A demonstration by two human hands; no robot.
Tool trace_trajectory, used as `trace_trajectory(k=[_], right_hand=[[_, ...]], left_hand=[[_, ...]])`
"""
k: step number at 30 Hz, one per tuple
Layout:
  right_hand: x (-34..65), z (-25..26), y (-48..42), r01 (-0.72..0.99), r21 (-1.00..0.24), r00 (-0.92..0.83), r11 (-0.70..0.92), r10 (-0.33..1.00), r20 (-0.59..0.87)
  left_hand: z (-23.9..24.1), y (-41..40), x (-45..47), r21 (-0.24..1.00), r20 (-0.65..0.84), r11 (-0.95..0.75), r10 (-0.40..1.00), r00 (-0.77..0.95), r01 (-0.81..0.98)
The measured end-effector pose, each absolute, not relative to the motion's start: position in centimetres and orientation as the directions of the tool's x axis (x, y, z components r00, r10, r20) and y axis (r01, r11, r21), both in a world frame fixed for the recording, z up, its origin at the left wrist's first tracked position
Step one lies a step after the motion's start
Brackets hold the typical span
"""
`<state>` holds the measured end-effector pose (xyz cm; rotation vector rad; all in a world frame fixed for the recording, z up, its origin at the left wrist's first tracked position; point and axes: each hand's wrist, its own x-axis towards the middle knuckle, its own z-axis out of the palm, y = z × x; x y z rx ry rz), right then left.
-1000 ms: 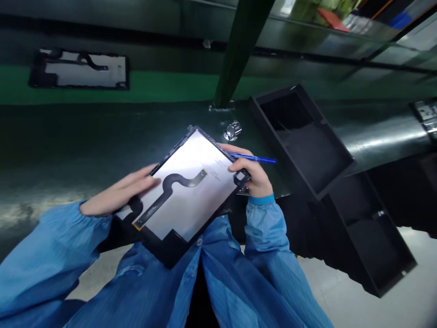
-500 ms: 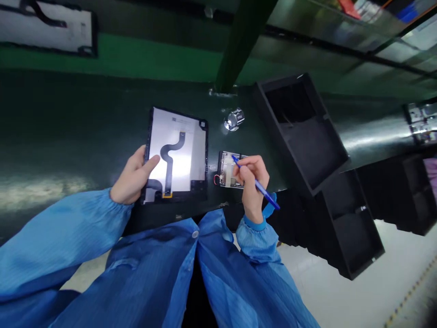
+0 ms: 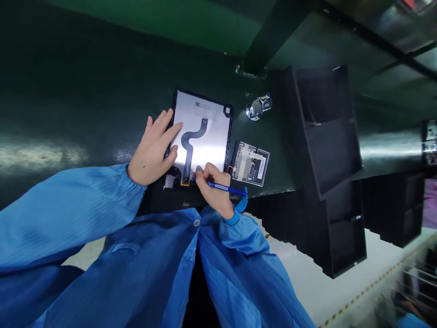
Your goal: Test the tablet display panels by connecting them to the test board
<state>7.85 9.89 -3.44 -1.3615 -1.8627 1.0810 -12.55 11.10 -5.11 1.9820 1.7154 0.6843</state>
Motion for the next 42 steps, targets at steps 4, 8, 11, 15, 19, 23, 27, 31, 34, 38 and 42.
trace_trajectory(k=[4, 8, 11, 15, 19, 23, 27, 31, 34, 38, 42], right_hand=[[8.0, -3.5, 9.7, 0.524, -0.834, -0.316, 0.173, 0.949, -0.002], [8.0, -3.9, 9.6, 0.500, -0.847, -0.339, 0.182, 0.941, 0.002], [8.1, -3.5, 9.9, 0.441, -0.887, -0.247, 0.137, 0.969, 0.027], [9.1, -1.2, 12.2, 0.293, -0.950, -0.145, 0.110, 0.987, 0.069], [9.7, -0.1, 16.8, 0.262, -0.957, -0.268, 0.126, 0.962, 0.053], [8.1, -2.3, 20.7, 0.327, -0.923, -0.358, 0.203, 0.931, 0.078], [6.5, -3.0, 21.4, 0.307, -0.913, -0.369, 0.270, 0.918, 0.147], [7.1, -0.7, 20.0, 0.080, -0.947, -0.459, 0.312, 0.854, 0.243], [8.0, 0.9, 18.8, -0.052, -0.943, -0.503, 0.328, 0.807, 0.308], [10.0, 2.0, 17.7, -0.134, -0.930, -0.495, 0.342, 0.790, 0.362], [14.1, 1.1, 17.8, 0.149, -0.929, -0.346, 0.339, 0.898, 0.272]], left_hand=[[-5.3, 11.1, -12.5, 0.598, 0.086, -0.145, 0.989, 0.116, 0.788], [-5.3, 11.1, -12.6, 0.598, 0.087, -0.148, 0.989, 0.119, 0.788], [-5.1, 11.0, -12.4, 0.584, 0.085, -0.148, 0.989, 0.122, 0.798], [-4.8, 11.0, -12.1, 0.557, 0.073, -0.150, 0.989, 0.132, 0.817], [-5.0, 11.1, -12.1, 0.543, 0.075, -0.156, 0.988, 0.138, 0.825], [-5.6, 11.0, -12.2, 0.553, 0.106, -0.175, 0.985, 0.139, 0.815], [-4.6, 11.3, -12.4, 0.648, 0.173, -0.163, 0.983, 0.064, 0.744], [-1.2, 12.9, -12.5, 0.907, 0.138, -0.110, 0.990, -0.041, 0.407], [1.2, 14.4, -12.0, 0.992, -0.022, 0.000, 0.983, 0.180, 0.123], [3.0, 15.3, -10.5, 0.998, -0.059, 0.049, 0.934, 0.353, 0.037], [2.9, 14.9, -8.4, 0.982, -0.081, 0.025, 0.952, 0.296, 0.186]])
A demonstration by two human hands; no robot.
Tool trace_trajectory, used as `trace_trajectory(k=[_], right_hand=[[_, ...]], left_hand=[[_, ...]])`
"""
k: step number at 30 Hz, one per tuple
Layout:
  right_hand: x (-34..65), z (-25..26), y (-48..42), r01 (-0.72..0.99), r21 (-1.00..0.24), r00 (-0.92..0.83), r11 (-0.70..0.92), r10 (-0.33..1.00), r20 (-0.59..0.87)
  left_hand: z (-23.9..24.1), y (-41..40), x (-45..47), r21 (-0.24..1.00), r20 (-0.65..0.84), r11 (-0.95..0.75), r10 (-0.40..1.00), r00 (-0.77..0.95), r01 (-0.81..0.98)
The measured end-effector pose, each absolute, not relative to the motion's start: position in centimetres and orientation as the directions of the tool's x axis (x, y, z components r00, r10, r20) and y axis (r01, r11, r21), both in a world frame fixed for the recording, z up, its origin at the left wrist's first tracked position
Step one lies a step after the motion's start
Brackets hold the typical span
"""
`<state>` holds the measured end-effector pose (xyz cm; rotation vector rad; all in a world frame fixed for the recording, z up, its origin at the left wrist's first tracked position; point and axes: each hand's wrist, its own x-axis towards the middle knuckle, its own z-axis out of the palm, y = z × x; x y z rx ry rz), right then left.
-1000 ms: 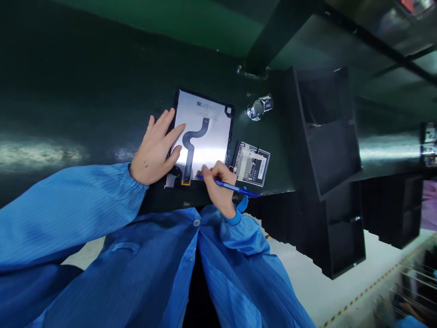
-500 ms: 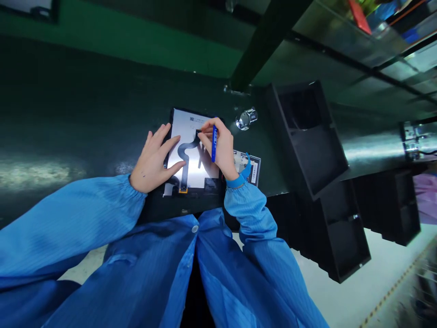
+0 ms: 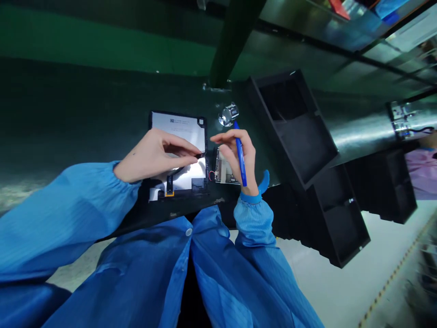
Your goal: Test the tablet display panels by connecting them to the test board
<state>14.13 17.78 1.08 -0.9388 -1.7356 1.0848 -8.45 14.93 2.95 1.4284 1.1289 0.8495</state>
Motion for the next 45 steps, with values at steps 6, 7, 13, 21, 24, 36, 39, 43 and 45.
trace_trajectory(k=[6, 7, 13, 21, 24, 36, 39, 43, 45], right_hand=[[18.9, -3.2, 17.5, 0.534, -0.805, -0.197, 0.257, 0.964, 0.178], [19.0, -3.6, 17.2, 0.539, -0.805, -0.191, 0.249, 0.967, 0.171], [18.7, -3.9, 15.9, 0.522, -0.817, -0.179, 0.246, 0.968, 0.177], [18.9, -3.8, 16.0, 0.530, -0.807, -0.189, 0.260, 0.964, 0.186], [18.9, -3.9, 16.0, 0.530, -0.805, -0.196, 0.265, 0.963, 0.187], [18.9, -4.0, 16.0, 0.533, -0.798, -0.197, 0.282, 0.958, 0.208], [19.0, -4.0, 16.0, 0.530, -0.799, -0.199, 0.283, 0.958, 0.208], [19.0, -4.1, 16.0, 0.533, -0.796, -0.202, 0.287, 0.957, 0.210], [19.0, -4.1, 16.0, 0.529, -0.796, -0.203, 0.293, 0.955, 0.216]], left_hand=[[0.4, 14.4, -5.6, 0.842, 0.069, -0.234, 0.941, 0.333, 0.487], [0.1, 14.3, -5.2, 0.807, 0.072, -0.251, 0.940, 0.333, 0.534], [-1.1, 14.1, -3.3, 0.704, 0.078, -0.259, 0.954, 0.290, 0.661], [-1.8, 14.5, -2.1, 0.690, 0.085, -0.228, 0.968, 0.237, 0.687], [-2.0, 14.6, -2.1, 0.698, 0.070, -0.215, 0.970, 0.234, 0.683], [-2.1, 14.7, -2.0, 0.671, 0.069, -0.239, 0.962, 0.263, 0.702], [-2.1, 14.7, -2.0, 0.666, 0.074, -0.245, 0.962, 0.265, 0.705], [-2.1, 14.7, -2.0, 0.673, 0.096, -0.266, 0.956, 0.276, 0.690], [-2.0, 14.6, -2.0, 0.673, 0.101, -0.275, 0.954, 0.283, 0.686]])
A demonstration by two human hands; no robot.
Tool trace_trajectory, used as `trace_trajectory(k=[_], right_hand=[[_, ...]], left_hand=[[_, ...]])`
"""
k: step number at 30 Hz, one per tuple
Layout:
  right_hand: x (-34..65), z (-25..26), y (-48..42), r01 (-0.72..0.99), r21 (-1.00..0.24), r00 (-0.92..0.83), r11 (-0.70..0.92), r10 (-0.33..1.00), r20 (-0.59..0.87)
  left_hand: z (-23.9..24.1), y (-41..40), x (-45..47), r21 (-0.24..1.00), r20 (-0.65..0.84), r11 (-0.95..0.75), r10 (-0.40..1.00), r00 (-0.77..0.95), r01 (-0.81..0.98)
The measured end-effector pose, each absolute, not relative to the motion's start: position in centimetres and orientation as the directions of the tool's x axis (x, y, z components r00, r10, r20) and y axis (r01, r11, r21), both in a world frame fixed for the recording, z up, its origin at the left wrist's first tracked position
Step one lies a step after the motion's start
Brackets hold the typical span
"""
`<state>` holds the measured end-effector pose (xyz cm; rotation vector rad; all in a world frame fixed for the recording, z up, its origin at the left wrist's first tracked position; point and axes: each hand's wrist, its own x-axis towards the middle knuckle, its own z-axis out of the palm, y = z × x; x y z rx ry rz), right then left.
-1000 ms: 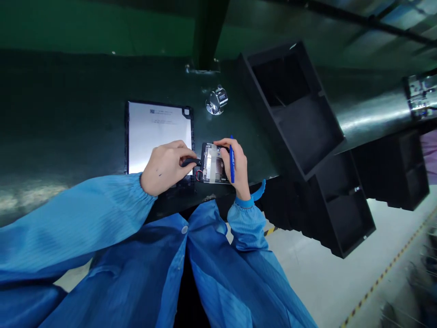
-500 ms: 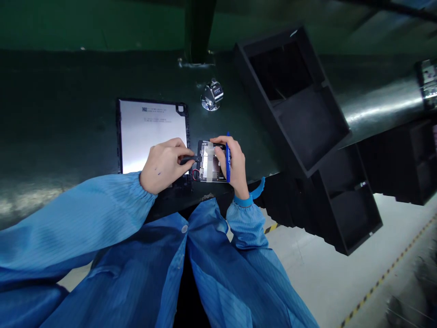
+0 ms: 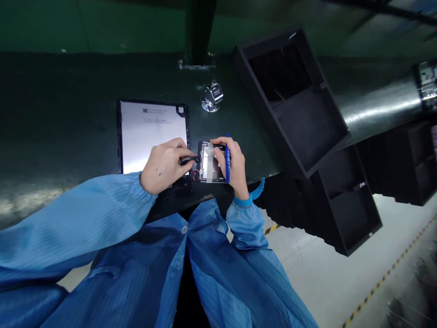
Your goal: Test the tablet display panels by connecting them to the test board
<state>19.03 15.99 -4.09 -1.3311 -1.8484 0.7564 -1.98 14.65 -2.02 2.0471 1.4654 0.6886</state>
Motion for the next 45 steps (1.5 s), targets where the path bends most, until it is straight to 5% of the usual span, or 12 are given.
trace_trajectory(k=[17, 26, 28, 30, 32, 36, 41, 45], right_hand=[[18.9, -3.7, 16.2, 0.595, -0.735, -0.281, 0.325, 0.941, 0.189], [17.1, -3.1, 15.3, 0.452, -0.856, 0.056, 0.250, 0.950, 0.307], [17.4, -2.3, 14.9, 0.450, -0.831, -0.058, 0.326, 0.940, 0.337], [17.7, -1.5, 14.7, 0.469, -0.769, -0.380, 0.434, 0.885, 0.268], [17.7, -1.2, 14.7, 0.472, -0.711, -0.641, 0.520, 0.757, 0.129], [17.0, -1.6, 15.2, 0.496, -0.645, -0.764, 0.582, 0.645, -0.005], [16.9, -2.4, 15.6, 0.493, -0.645, -0.766, 0.584, 0.643, -0.002], [17.6, -1.9, 15.7, 0.403, -0.774, -0.741, 0.489, 0.671, 0.039]], left_hand=[[-2.2, 15.0, -2.0, 0.656, 0.096, -0.300, 0.943, 0.318, 0.692], [-1.6, 15.2, -2.2, 0.641, 0.071, -0.294, 0.943, 0.326, 0.710], [-0.6, 14.6, -4.3, 0.669, 0.079, -0.285, 0.946, 0.316, 0.686], [0.5, 13.0, -7.4, 0.730, 0.035, -0.171, 0.976, 0.213, 0.662], [1.5, 10.7, -10.9, 0.805, -0.179, 0.141, 0.984, 0.010, 0.576], [2.9, 6.8, -14.9, 0.707, -0.657, 0.654, 0.748, -0.093, 0.269], [4.1, 8.6, -13.0, 0.613, -0.785, 0.770, 0.570, -0.244, -0.173], [6.2, 11.2, -10.4, 0.566, -0.825, 0.756, 0.519, -0.225, -0.329]])
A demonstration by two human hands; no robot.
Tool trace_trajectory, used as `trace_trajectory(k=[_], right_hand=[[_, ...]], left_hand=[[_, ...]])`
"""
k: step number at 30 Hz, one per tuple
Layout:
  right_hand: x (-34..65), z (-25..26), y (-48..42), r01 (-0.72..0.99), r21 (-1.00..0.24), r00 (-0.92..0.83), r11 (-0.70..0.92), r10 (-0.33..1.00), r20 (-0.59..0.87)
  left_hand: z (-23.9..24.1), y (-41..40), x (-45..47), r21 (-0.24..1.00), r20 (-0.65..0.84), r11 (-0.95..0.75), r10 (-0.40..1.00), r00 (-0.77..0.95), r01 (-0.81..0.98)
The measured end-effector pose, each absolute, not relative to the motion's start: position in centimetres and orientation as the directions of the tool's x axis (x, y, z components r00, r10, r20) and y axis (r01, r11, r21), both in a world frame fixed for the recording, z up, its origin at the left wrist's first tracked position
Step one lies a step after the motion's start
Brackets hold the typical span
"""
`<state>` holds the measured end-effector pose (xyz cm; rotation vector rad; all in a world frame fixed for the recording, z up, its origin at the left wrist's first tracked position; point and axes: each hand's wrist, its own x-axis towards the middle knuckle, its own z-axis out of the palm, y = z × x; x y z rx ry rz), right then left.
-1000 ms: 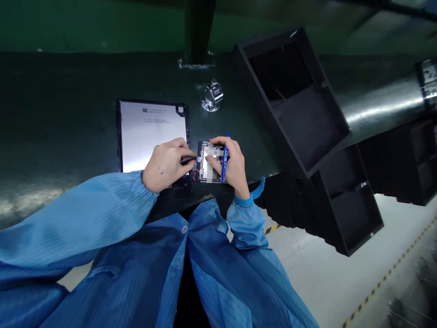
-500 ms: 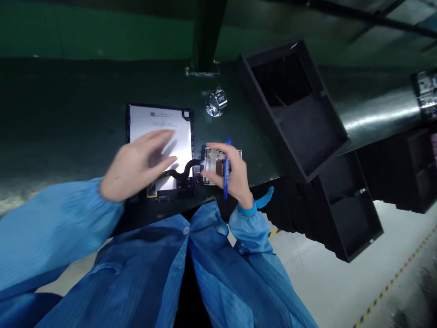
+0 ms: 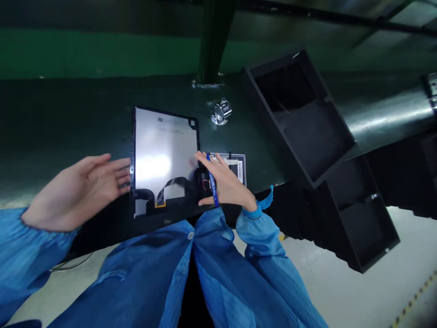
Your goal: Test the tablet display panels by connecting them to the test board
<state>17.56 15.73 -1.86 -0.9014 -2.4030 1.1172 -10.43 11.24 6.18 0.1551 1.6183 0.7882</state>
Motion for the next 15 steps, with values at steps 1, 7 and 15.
trace_trajectory(k=[1, 7, 15], right_hand=[[17.7, -1.3, 15.7, 0.360, -0.828, -0.700, 0.430, 0.711, 0.064], [18.2, 3.7, 14.5, 0.199, -0.963, -0.318, 0.183, 0.941, 0.113], [16.9, 3.0, 14.8, 0.281, -0.940, -0.022, 0.194, 0.981, 0.195]], left_hand=[[6.8, 11.4, -9.8, 0.604, -0.794, 0.713, 0.577, -0.193, -0.356], [7.2, 11.1, -7.5, 0.722, -0.335, 0.584, 0.765, 0.550, -0.372], [-1.2, 12.0, -9.0, 0.832, -0.295, 0.214, 0.952, -0.081, -0.511]])
